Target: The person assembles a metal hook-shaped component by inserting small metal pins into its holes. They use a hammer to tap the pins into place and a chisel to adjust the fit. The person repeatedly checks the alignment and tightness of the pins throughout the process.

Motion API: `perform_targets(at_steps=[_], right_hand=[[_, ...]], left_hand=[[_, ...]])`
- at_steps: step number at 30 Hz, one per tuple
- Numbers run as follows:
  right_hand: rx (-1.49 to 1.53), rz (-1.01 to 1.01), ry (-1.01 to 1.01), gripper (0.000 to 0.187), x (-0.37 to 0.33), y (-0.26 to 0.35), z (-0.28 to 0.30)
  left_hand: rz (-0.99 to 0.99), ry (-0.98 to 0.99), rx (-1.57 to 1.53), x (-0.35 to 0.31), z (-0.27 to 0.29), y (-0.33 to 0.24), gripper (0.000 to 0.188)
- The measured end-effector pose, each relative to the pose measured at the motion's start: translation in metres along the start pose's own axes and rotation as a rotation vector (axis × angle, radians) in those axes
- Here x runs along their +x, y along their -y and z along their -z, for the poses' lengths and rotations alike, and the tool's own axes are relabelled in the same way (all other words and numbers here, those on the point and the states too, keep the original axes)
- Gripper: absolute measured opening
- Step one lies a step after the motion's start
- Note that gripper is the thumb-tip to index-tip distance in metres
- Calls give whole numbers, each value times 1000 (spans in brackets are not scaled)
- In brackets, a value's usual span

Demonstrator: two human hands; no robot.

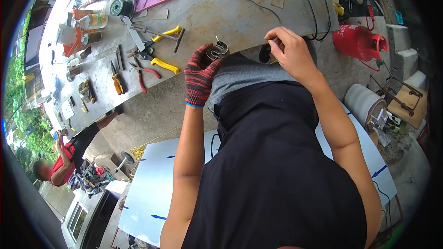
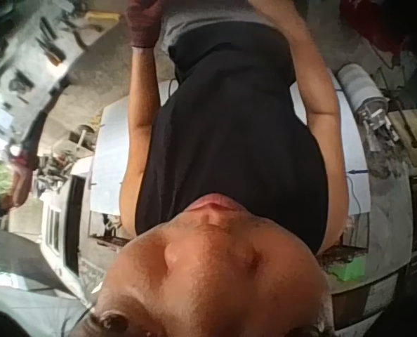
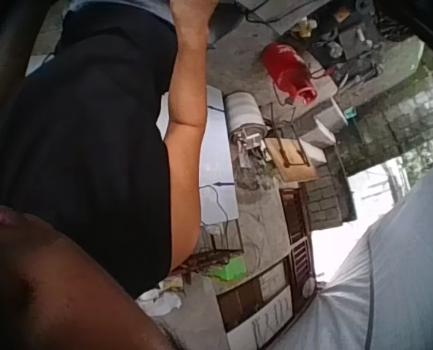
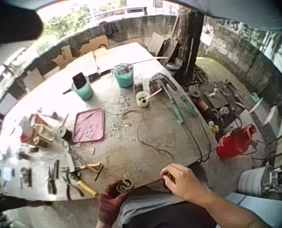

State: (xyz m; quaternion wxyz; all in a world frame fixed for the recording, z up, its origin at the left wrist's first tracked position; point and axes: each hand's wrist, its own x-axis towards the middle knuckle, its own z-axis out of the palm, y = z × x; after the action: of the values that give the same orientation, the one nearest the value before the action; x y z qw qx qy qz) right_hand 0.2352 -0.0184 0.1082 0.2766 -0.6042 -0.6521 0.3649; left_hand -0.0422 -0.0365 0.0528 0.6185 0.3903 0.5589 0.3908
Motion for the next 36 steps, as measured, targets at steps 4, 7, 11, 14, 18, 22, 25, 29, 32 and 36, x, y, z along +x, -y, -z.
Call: perform_targets(at_steps=[4,7,11,14,18,22,25,29,32,36], right_hand=[[-110,94,-7,7,46,-21,-15],[-155,112,-14,9,87,-24,-29],[-239,133,-32,11,144,-34,-48],[-349,140,-4,12,174,-38,-58],[-509,130,83,13,199,-35,-70],[-598,149,82,15,206,-36,-83],[-630,141,83,16,209,-39,-87],[-574,210,32,16,201,-39,-84],[-323,182,72,14,180,-19,-69],[-119,283,128,13,107,20,-44]], left_hand=[[23,-32,1,13,1,12,55],[39,-49,-28,21,1,19,56],[9,-47,25,26,5,34,55],[-8,-35,66,25,6,38,56],[-14,-35,80,24,5,36,58],[-18,-24,47,23,7,36,57],[-30,-22,19,23,9,38,57],[-13,-1,29,21,5,21,57],[-45,-38,-46,12,5,26,57],[-108,-41,48,-9,3,18,61]])
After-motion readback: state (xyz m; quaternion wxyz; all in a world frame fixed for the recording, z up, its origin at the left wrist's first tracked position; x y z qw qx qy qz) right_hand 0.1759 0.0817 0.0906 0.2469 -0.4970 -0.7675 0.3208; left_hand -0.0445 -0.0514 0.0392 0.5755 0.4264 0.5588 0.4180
